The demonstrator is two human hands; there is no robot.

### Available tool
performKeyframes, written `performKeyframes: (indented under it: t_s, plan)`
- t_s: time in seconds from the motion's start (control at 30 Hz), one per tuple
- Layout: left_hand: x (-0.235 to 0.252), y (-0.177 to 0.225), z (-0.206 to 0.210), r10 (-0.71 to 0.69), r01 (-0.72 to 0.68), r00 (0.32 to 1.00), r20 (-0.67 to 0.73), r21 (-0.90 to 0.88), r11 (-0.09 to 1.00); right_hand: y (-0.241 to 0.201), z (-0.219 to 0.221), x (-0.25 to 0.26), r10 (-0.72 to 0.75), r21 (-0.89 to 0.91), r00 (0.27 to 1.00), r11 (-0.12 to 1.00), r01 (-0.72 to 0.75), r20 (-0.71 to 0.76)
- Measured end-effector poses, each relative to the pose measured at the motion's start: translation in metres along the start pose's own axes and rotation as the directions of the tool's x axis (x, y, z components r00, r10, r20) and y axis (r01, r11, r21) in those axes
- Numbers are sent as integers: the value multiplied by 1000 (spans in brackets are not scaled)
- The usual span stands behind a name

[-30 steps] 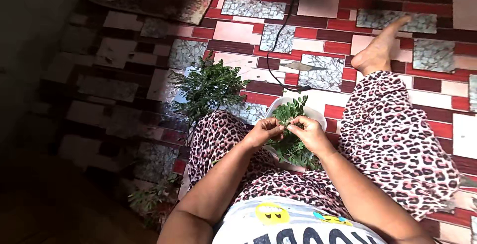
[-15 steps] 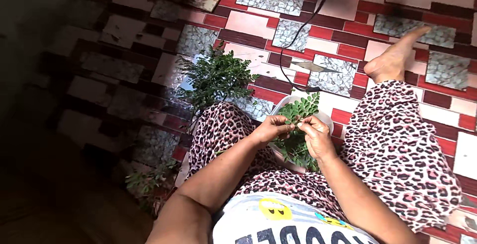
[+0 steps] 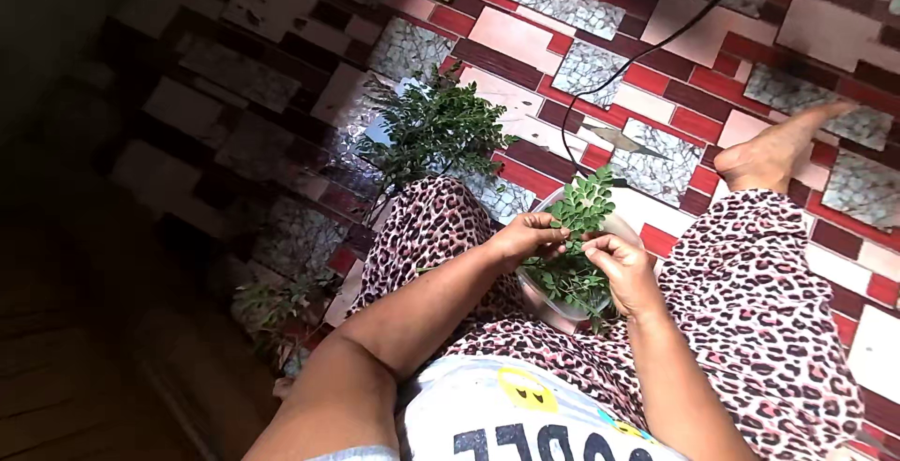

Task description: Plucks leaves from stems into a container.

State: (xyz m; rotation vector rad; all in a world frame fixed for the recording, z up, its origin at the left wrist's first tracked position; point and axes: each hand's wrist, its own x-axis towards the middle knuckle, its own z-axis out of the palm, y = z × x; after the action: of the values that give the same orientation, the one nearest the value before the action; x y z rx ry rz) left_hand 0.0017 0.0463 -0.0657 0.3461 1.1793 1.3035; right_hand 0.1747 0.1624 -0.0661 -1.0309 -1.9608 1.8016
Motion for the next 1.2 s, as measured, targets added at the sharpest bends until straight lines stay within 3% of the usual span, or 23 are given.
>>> performKeyframes:
  t_s: [0.1,0.2,0.4,0.83,1.1,1.2]
  plan:
    - [1,-1,2,-6,5,1000,15,4,1000,-5,10,-2,31,168,999,985,-34,20]
    - [2,-3,1,-18,18,1000,24,3,1000,-2,22,0,31,285,998,958,-12,-63]
    - [3,-7,3,31,-30,999,-22,38,999,3,27,0,8,264,994,964,22,-111]
    - [5,-10,6,-3,2,999,-38,-23,1000,2,31,-3,0,215,995,976,21,-99]
    - [5,-9,4,-13,13,998,-58,-1,1000,0,28,-6,44,166,997,986,-33,-62]
    - [5,-8,3,-5,5,998,-59,-1,1000,-1,25,-5,75,228,997,971,-69,-17]
